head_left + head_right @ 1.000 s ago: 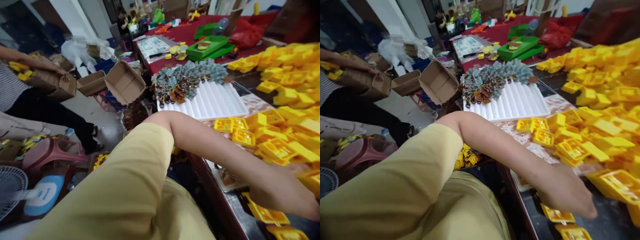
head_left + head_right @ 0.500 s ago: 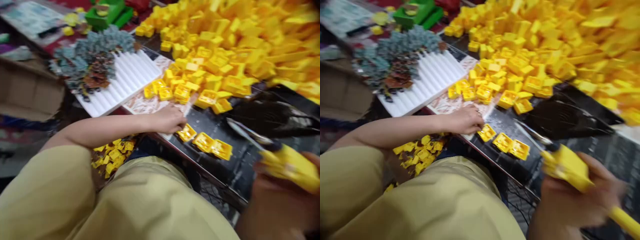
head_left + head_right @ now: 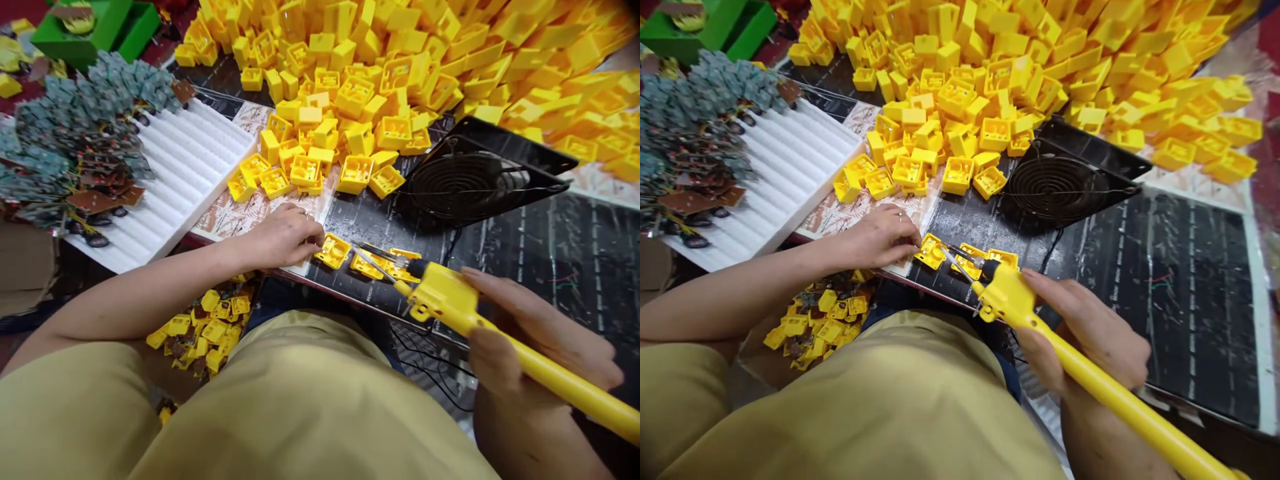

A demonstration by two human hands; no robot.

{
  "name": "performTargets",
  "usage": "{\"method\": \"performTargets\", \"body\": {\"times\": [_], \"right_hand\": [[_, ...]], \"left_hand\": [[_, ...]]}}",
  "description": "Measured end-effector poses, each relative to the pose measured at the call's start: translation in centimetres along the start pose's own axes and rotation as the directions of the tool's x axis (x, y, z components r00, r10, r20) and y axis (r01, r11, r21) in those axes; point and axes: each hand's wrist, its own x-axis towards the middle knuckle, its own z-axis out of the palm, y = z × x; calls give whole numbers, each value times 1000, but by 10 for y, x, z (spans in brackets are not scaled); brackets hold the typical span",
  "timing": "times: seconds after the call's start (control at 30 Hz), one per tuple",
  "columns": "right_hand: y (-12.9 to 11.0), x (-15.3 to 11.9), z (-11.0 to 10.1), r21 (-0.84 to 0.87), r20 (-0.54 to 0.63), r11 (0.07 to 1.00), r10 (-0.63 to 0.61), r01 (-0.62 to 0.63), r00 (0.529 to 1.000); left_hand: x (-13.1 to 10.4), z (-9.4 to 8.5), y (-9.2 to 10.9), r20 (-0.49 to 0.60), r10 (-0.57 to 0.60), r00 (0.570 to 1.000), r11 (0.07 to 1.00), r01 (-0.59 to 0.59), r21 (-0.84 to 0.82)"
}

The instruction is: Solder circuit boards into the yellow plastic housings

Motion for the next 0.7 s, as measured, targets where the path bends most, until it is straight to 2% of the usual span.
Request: {"method": "performTargets", "body": {"times": [0.1,0.27,0.4,0.47,0.6,0.7], "right_hand": [[-6,6,6,34,-1,999,-12,12,1000],[-10,11,14,194,159,975,-144,112,977],[-16,16,15,163,232,981,-143,107,962],[-20,20,16,153,238,981,-154,120,959],[-24,28,19,133,188,960,-269,246,945],[-24,27,16,118,209,962,-265,245,941]], "left_hand": [[0,-1,1,5,32,999,999,-32,44],[2,-2,5,45,11,999,995,-15,95],[2,1,3,22,31,999,996,-32,85],[2,3,2,9,39,999,996,-39,80],[0,3,2,-5,13,1000,998,-13,66],[-2,0,3,2,-24,1000,1000,24,-18]]}}
